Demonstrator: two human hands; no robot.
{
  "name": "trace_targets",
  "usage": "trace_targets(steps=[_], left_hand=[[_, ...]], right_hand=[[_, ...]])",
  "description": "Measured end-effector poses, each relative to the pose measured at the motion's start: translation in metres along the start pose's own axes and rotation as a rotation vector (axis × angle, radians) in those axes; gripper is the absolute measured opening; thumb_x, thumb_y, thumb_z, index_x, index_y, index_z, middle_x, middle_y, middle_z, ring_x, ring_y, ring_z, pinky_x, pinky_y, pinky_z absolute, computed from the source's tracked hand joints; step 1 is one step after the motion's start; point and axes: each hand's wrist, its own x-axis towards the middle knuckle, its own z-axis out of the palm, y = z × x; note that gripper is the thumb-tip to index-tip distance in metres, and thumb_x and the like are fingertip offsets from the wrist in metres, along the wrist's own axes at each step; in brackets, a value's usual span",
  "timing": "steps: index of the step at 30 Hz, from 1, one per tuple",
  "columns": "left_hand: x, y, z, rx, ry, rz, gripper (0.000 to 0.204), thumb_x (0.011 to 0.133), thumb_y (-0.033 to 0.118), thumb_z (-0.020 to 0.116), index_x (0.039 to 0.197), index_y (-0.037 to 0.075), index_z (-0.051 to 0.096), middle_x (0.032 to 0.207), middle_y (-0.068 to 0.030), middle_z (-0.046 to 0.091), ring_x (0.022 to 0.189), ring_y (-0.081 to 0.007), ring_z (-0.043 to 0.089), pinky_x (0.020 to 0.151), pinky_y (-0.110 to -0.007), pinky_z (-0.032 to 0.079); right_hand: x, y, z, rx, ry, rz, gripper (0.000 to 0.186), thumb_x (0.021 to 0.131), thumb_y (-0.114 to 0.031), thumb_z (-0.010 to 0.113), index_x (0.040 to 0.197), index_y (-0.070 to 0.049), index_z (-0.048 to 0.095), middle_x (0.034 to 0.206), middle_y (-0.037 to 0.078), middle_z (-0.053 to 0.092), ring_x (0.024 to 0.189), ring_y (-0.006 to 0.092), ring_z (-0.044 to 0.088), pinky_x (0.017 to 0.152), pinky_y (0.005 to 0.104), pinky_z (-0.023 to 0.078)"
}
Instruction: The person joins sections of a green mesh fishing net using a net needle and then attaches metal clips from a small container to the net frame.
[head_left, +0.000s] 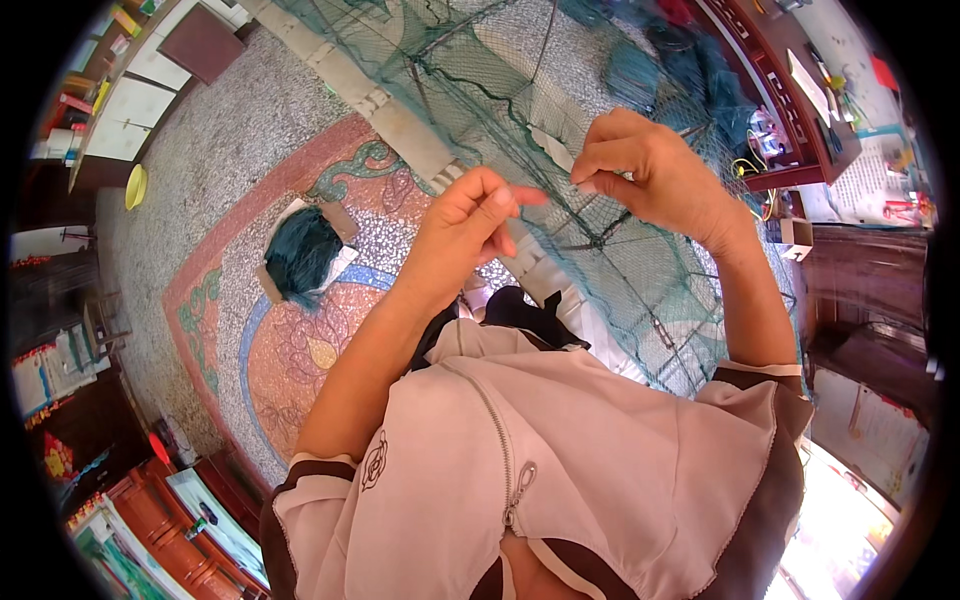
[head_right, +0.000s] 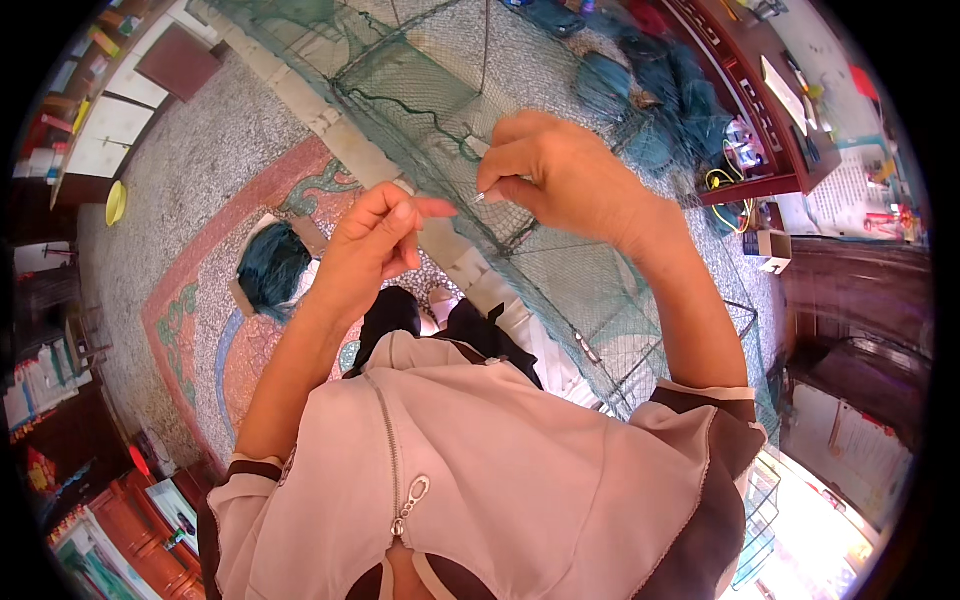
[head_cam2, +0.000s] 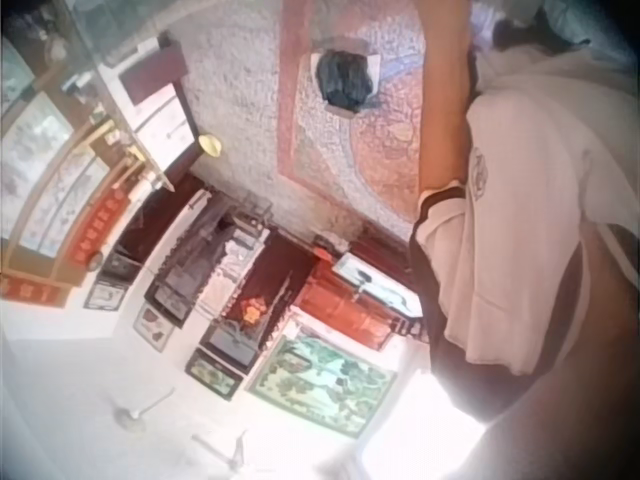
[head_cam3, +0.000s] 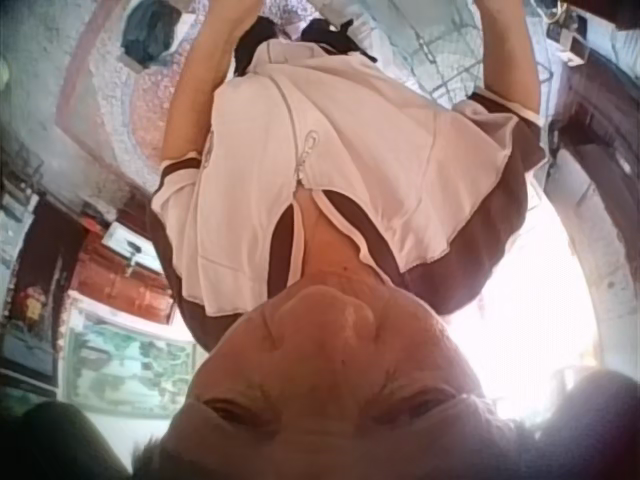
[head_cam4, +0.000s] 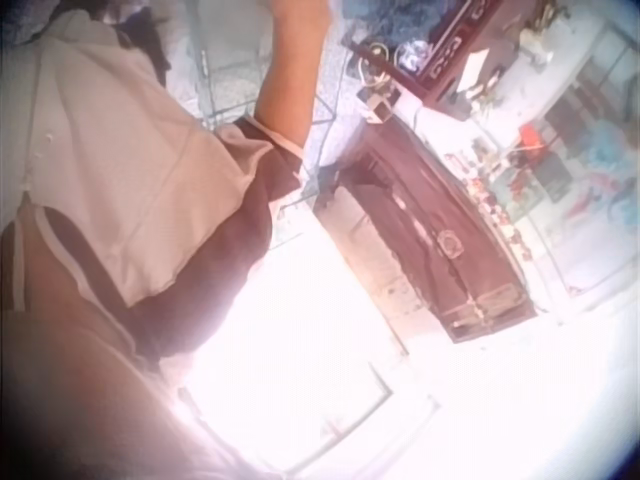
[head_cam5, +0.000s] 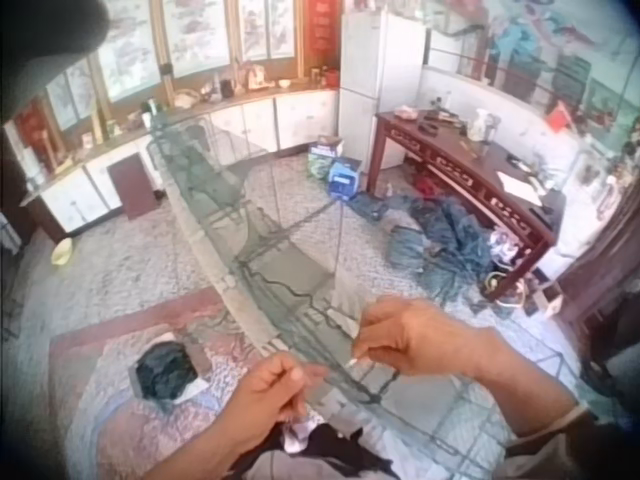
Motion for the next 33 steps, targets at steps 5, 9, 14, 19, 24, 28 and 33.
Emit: trace_targets(steps=[5, 9, 14, 19, 24, 28, 33], left_hand=[[-0.001, -0.003, -0.001, -0.053, 0.013, 0.011, 0.018, 0.098, 0.023, 0.046, 0.085, 0.011, 0.05, 0.11, -0.0146, 0.063, 0.06, -0.0035, 0.05, 0.047, -0.016, 0.032], [-0.004, -0.014, -0.01, -0.114, 0.071, 0.025, 0.018, 0.098, 0.024, 0.047, 0.087, 0.011, 0.05, 0.102, -0.0101, 0.064, 0.064, -0.0053, 0.052, 0.05, -0.017, 0.033], [-0.007, -0.028, -0.009, -0.321, 0.083, -0.035, 0.017, 0.097, 0.024, 0.048, 0.089, 0.01, 0.051, 0.091, -0.0046, 0.062, 0.066, -0.0065, 0.054, 0.051, -0.019, 0.034], [-0.01, -0.034, 0.001, -0.264, 0.145, -0.022, 0.01, 0.096, 0.017, 0.05, 0.09, 0.008, 0.05, 0.085, -0.0036, 0.06, 0.065, -0.008, 0.054, 0.052, -0.02, 0.036], [-0.008, -0.032, 0.016, -0.011, 0.145, 0.226, 0.006, 0.091, 0.01, 0.055, 0.094, 0.005, 0.051, 0.077, -0.0001, 0.053, 0.066, -0.0062, 0.051, 0.056, -0.021, 0.041], [-0.008, -0.028, 0.032, 0.346, 0.227, 0.487, 0.013, 0.087, 0.009, 0.06, 0.095, 0.002, 0.053, 0.085, -0.0072, 0.053, 0.069, -0.0146, 0.053, 0.062, -0.029, 0.044], [-0.021, 0.004, 0.033, 0.579, 0.127, 0.504, 0.012, 0.086, 0.007, 0.06, 0.095, 0.004, 0.053, 0.089, -0.0135, 0.048, 0.071, -0.025, 0.05, 0.064, -0.033, 0.044]], right_hand=[[0.005, -0.004, 0.002, 0.028, -0.017, -0.023, 0.012, 0.073, -0.002, 0.067, 0.083, -0.007, 0.063, 0.078, 0.008, 0.056, 0.08, 0.0276, 0.057, 0.069, 0.0358, 0.047], [0.01, -0.022, 0.011, 0.309, 0.005, 0.136, 0.012, 0.072, -0.001, 0.066, 0.083, -0.005, 0.062, 0.079, 0.011, 0.054, 0.079, 0.0265, 0.056, 0.07, 0.0348, 0.046], [0.014, -0.028, 0.024, 0.168, -0.037, 0.019, 0.014, 0.071, -0.001, 0.068, 0.083, -0.006, 0.062, 0.081, 0.01, 0.05, 0.078, 0.0264, 0.054, 0.068, 0.0342, 0.044], [0.021, -0.038, 0.029, 0.045, -0.024, -0.072, 0.014, 0.071, -0.006, 0.072, 0.082, -0.01, 0.064, 0.08, 0.007, 0.05, 0.079, 0.0253, 0.052, 0.068, 0.0336, 0.044], [0.033, -0.072, 0.031, 0.112, 0.052, -0.199, 0.015, 0.07, -0.009, 0.075, 0.078, -0.008, 0.062, 0.08, 0.005, 0.052, 0.079, 0.0208, 0.05, 0.068, 0.0316, 0.041], [0.038, -0.087, 0.02, 0.526, 0.1, -0.201, 0.017, 0.089, -0.016, 0.061, 0.095, -0.002, 0.053, 0.081, 0.006, 0.056, 0.076, 0.0188, 0.054, 0.07, 0.0296, 0.044], [0.046, -0.099, -0.014, 0.803, 0.426, -0.174, 0.021, 0.099, -0.023, 0.044, 0.099, -0.002, 0.045, 0.077, 0.005, 0.051, 0.069, 0.0156, 0.051, 0.066, 0.0276, 0.044]])
